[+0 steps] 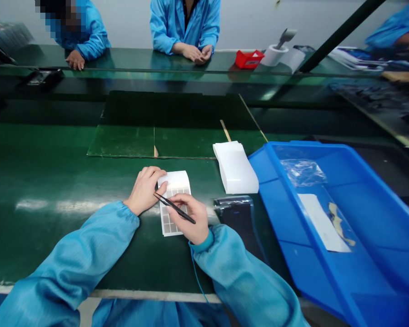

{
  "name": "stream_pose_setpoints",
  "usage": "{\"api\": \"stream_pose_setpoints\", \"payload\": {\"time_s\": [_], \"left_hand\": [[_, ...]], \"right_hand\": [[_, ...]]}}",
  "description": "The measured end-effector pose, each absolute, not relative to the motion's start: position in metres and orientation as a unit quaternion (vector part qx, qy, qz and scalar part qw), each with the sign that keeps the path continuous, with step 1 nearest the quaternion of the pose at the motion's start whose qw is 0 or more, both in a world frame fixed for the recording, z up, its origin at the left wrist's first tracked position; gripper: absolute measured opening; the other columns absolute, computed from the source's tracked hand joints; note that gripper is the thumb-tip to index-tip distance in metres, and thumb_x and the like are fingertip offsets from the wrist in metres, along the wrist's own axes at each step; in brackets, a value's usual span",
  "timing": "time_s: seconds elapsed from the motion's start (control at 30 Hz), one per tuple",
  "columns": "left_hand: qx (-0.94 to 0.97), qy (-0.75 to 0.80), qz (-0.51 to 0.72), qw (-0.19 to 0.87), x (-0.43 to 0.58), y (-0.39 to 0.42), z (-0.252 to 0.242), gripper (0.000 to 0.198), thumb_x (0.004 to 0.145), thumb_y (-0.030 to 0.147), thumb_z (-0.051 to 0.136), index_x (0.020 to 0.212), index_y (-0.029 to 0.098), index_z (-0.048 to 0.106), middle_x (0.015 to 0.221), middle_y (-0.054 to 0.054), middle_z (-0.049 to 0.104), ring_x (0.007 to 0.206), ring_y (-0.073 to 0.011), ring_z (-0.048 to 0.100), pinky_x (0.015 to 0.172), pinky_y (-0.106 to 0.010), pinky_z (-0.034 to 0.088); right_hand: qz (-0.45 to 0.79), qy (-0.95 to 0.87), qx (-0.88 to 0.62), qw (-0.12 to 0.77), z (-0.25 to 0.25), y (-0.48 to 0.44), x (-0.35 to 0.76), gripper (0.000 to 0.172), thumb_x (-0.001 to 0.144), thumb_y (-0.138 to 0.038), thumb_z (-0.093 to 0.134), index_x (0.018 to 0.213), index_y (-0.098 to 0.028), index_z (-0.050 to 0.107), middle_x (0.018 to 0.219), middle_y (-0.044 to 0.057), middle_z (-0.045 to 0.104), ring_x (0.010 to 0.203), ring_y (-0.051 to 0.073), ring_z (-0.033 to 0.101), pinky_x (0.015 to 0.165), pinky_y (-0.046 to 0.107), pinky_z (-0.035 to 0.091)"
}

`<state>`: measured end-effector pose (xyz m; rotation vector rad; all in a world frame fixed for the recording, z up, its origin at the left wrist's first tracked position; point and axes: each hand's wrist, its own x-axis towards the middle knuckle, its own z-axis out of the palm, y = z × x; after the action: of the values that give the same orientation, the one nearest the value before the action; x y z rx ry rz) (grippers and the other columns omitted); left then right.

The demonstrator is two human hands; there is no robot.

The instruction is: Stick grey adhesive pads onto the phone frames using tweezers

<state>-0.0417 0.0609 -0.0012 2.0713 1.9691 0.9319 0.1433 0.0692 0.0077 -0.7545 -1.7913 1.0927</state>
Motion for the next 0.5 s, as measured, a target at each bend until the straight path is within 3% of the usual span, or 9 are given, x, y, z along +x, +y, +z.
{"api": "stream_pose_setpoints", "payload": {"time_s": [0.5], "left_hand": [[0.718,0.618,0.311,0.075,-0.0419,0.0589,-0.0013,0.024,0.095,0.03,0.054,0.114,0.02,0.062,0.111,-0.008,0.063,0.104,-0.0232,0.055,0.093,-0.038,0.045]], "right_hand": [[0.451,-0.711,-0.312,0.441,0.007,0.0683,0.1431,0.011,0.082,-0.02,0.071,0.093,-0.022,0.069,0.079,0.001,0.075,0.065,0.016,0.068,0.065,0.029,0.059]]}}
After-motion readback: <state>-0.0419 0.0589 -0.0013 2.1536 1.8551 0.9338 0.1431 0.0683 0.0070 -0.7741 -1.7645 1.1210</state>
